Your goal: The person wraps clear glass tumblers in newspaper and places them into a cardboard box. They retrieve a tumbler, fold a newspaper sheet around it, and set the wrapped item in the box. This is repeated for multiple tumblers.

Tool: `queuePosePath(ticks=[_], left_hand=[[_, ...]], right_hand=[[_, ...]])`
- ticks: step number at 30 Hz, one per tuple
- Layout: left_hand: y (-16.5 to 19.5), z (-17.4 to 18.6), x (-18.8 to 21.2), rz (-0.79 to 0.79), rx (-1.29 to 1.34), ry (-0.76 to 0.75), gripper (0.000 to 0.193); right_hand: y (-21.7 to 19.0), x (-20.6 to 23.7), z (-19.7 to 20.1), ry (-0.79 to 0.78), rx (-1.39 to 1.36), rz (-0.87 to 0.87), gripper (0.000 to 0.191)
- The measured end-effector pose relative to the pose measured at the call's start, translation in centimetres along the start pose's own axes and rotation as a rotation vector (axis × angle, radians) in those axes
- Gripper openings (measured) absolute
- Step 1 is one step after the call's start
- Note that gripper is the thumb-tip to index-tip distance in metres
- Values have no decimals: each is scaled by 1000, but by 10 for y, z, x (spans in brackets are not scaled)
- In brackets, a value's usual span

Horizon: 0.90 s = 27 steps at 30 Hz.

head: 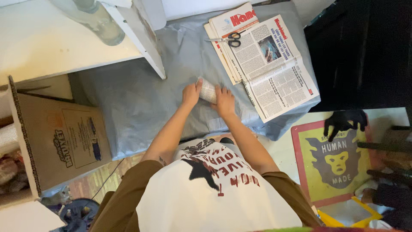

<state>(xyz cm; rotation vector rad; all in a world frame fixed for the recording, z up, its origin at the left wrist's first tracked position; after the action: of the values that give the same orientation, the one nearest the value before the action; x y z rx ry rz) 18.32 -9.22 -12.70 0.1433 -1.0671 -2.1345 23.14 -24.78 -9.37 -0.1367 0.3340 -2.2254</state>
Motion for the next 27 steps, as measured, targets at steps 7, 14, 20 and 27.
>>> queuePosePath(ticks=[7,14,20,27], left_hand=[[3,35,51,-169,529,354,58],[13,127,104,-469,87,440,28],[29,270,147,-688,714,737,30],[76,418,219,-622,482,691,54]], right_hand=[[11,-8,11,198,-335,111,94],[-61,-10,7,27,-981,239,75],[-176,-23,26,-315,-1230,339,81],[-331,-27,121,-553,-1309,757,85]])
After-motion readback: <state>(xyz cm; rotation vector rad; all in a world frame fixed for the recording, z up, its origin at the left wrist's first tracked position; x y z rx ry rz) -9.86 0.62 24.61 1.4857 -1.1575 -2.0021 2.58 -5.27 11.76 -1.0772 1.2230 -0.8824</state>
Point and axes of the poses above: each hand's wrist, its own x-axis away from the middle knuckle, its own z-axis out of the back of the hand, y = z × x, the point moved 9 cm from there along -x, towards the middle knuckle, and after that the axes turned 7 degrees about z, right-handed, at the moved point
